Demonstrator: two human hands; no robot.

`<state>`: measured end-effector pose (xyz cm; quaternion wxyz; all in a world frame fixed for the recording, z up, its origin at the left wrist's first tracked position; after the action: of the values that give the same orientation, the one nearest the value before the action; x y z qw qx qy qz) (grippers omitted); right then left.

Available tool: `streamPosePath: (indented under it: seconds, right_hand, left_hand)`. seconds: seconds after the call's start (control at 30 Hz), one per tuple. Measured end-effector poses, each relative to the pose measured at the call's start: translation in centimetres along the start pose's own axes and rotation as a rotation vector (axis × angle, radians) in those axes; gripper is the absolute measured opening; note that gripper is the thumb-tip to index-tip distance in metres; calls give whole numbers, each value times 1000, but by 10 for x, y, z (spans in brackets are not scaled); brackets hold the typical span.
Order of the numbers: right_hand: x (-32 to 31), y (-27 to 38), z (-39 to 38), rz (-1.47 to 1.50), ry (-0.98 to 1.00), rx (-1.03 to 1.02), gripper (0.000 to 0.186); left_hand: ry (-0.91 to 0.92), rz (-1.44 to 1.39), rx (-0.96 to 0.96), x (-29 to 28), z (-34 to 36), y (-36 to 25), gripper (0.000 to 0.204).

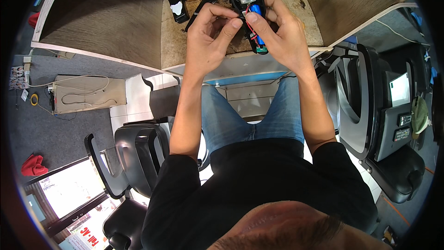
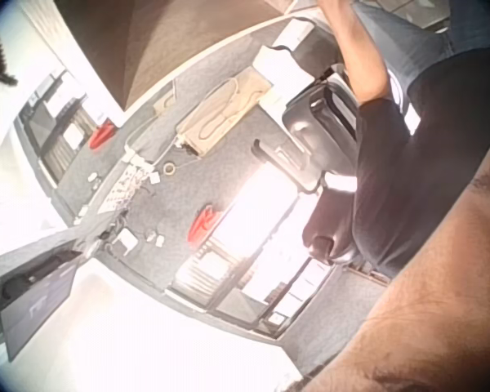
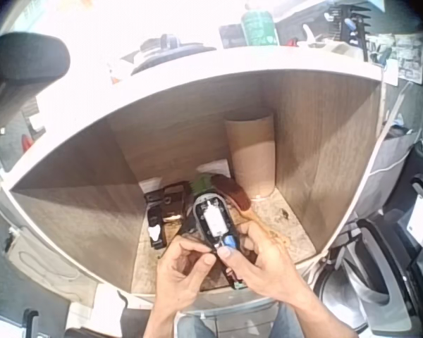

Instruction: The person disassembles the housing of a hair clipper, handles the internal battery and motor components, and uses a screwdriver to reattach a screw to the casing.

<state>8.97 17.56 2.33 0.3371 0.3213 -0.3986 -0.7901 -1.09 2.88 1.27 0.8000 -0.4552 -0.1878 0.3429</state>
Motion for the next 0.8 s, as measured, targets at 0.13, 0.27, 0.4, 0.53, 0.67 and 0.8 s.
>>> streamPosePath:
  seconds: [0.13,0.27,0.4,0.53,0.67,0.8]
  right_hand:
    - [0,-2,0,0,2,-2,43]
    - [1,-2,0,-1,0,-6,43]
    - [0,0,0,-19,4,-7,44]
    - [0,-3,0,-12,9,-11,43]
    - [1,-1,0,5,-1,-9,43]
    - [0,-2,0,-11,-1,-13,42]
  left_hand:
    - [0,0,2,0,0,0,16]
    - [0,6,3,-1,0,0,16]
    - [-2,5,2,-1,0,1,16]
    - [-1,11,0,0,0,0,17]
    - [-13,25,-5,-1,0,0,17]
    - [-14,16,-7,-1,0,1,16]
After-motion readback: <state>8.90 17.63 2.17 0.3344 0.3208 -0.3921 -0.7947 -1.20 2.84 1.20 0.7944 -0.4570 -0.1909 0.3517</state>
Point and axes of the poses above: each hand's wrist, its own z-axis towards the middle knuckle, its own x-axis out of the palm, y = z × x, the point moved 3 cm from there along z, towards the middle knuckle, and after that the axes turned 1 degree about x, right-handed, at the moved point
